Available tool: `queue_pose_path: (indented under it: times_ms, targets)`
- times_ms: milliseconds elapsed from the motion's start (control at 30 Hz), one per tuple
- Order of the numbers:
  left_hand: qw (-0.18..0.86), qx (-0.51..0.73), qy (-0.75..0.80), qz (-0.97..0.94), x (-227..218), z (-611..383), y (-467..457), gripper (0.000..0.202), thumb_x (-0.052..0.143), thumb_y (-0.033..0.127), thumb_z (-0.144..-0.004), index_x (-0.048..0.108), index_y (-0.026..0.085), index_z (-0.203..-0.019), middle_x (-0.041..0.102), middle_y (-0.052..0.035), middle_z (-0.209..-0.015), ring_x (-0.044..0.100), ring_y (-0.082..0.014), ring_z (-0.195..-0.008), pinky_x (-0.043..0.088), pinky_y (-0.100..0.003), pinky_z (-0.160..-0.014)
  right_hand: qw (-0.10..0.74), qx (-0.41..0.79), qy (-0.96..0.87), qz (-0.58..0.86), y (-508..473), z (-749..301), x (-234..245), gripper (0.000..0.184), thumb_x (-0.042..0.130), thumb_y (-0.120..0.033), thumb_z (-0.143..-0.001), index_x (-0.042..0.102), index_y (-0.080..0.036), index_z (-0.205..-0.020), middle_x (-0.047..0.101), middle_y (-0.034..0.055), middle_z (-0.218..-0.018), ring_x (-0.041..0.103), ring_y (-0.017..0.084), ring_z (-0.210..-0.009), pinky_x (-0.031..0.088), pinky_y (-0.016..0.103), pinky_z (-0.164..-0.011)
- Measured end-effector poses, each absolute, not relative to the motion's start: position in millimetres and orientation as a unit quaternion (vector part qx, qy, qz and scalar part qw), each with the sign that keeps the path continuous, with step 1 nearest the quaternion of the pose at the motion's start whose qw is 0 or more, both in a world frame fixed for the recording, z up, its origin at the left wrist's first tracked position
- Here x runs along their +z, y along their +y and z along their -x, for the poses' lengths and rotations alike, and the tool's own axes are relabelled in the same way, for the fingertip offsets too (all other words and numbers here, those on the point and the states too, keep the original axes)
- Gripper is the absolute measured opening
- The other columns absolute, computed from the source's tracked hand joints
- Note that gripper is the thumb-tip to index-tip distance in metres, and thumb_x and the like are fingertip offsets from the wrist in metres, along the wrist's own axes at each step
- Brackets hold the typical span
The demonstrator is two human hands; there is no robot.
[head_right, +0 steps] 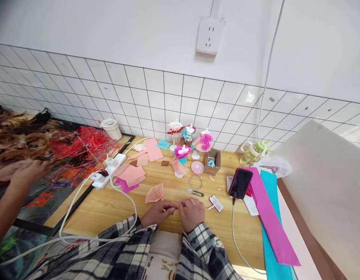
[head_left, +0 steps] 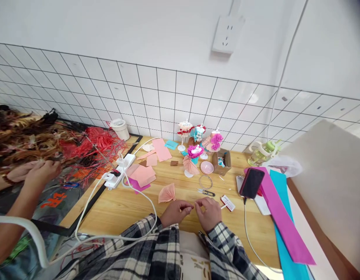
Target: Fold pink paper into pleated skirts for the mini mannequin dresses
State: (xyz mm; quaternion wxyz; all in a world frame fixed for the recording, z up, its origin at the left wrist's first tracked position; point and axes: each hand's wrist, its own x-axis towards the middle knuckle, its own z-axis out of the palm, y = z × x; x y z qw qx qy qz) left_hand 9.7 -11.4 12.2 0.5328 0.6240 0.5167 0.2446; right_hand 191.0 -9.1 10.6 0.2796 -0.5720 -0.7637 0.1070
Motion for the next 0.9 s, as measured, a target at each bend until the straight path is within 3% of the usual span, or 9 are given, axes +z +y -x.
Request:
queue_pose_path:
  times_ms: [267, 600, 900]
  targets:
    - [0.394, 0.200, 0.540, -0.716, 17.7, -3.8, -10.5, 0.024, 0.054, 0.034, -0.081, 0.075, 0.022, -0.087, 0.070, -0.0032, -0.079, 0.062, -0.0166, -0.077, 0.044, -0.026, -0.071, 0.311, 0.163, -0.752, 0.558, -22.1, -175.7, -8.9, 0.021, 0.054, -0.032, -0.085, 0.068, -0.021, -0.073, 0.065, 0.0025, -0.069, 0.058, 0.015, -0.069, 0.035, 0.026, -0.067]
    - [0.354, 0.217, 0.522, -0.745, 20.0, -3.4, -9.9, 0.029, 0.051, 0.038, -0.085, 0.075, 0.021, -0.083, 0.070, -0.0042, -0.076, 0.062, -0.0158, -0.073, 0.044, -0.026, -0.069, 0.338, 0.272, -0.722, 0.539, -23.7, -176.8, -7.9, 0.029, 0.048, -0.037, -0.088, 0.071, -0.020, -0.083, 0.065, 0.0041, -0.070, 0.055, 0.013, -0.056, 0.043, 0.023, -0.055]
    - [0.323, 0.240, 0.535, -0.743, 18.0, -6.3, -14.3, 0.017, 0.058, 0.024, -0.076, 0.072, 0.017, -0.072, 0.069, -0.0033, -0.070, 0.061, -0.0146, -0.069, 0.043, -0.025, -0.068, 0.340, 0.298, -0.701, 0.552, -28.2, -176.4, -12.6, 0.027, 0.052, -0.037, -0.084, 0.073, -0.021, -0.082, 0.064, 0.0033, -0.065, 0.055, 0.013, -0.053, 0.046, 0.023, -0.053]
